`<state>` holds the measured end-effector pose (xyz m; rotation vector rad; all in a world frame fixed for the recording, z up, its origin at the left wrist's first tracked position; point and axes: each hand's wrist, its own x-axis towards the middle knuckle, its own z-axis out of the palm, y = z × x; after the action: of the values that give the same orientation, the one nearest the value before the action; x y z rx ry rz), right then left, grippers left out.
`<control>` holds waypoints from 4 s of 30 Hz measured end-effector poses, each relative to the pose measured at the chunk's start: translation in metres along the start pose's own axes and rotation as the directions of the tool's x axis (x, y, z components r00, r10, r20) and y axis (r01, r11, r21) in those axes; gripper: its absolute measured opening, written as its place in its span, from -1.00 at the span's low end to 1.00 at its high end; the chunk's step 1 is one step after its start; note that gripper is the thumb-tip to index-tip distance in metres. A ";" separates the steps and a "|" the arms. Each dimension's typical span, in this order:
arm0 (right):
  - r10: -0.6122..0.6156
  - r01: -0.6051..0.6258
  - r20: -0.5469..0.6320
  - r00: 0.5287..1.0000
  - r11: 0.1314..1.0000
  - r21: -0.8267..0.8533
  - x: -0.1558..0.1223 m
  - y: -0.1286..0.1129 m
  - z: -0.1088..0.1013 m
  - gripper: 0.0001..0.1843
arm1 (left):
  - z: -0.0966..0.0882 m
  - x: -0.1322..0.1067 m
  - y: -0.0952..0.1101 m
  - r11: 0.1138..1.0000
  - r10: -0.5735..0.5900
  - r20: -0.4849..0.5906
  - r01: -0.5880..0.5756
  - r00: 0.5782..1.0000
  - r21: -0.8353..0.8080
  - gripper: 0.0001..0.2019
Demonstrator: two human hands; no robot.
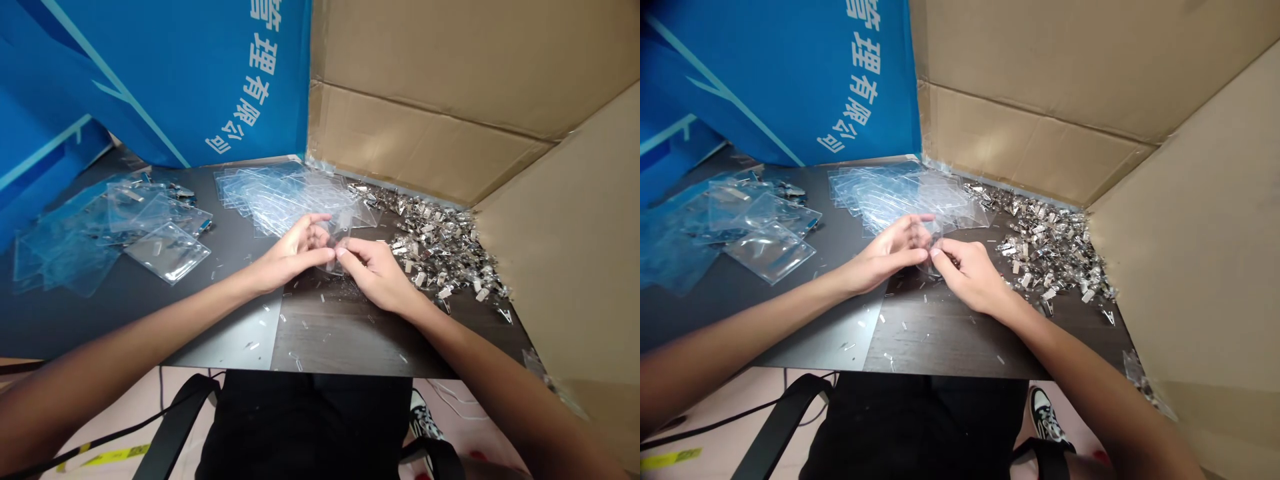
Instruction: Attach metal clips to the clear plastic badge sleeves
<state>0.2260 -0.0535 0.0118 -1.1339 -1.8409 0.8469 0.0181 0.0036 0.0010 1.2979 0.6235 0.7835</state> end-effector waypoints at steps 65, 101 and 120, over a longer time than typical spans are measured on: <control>0.278 -0.253 0.012 0.960 0.854 0.455 0.008 0.009 -0.009 -0.60 | -0.004 0.005 -0.004 0.980 0.055 -0.226 -0.009 0.972 0.199 -0.29; 0.291 -0.258 0.009 0.957 0.832 0.491 0.005 0.001 -0.013 -0.62 | -0.023 0.013 -0.017 0.848 0.307 -0.107 -0.221 0.946 0.482 0.02; 0.092 -0.060 -0.167 0.982 0.980 0.190 0.005 -0.001 -0.007 -0.90 | -0.005 0.002 -0.011 0.746 0.458 -0.086 -0.329 0.885 0.579 -0.06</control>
<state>0.2304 -0.0484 0.0172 -1.1288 -1.5506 0.9116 0.0169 0.0075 -0.0111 1.9366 0.8025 1.1691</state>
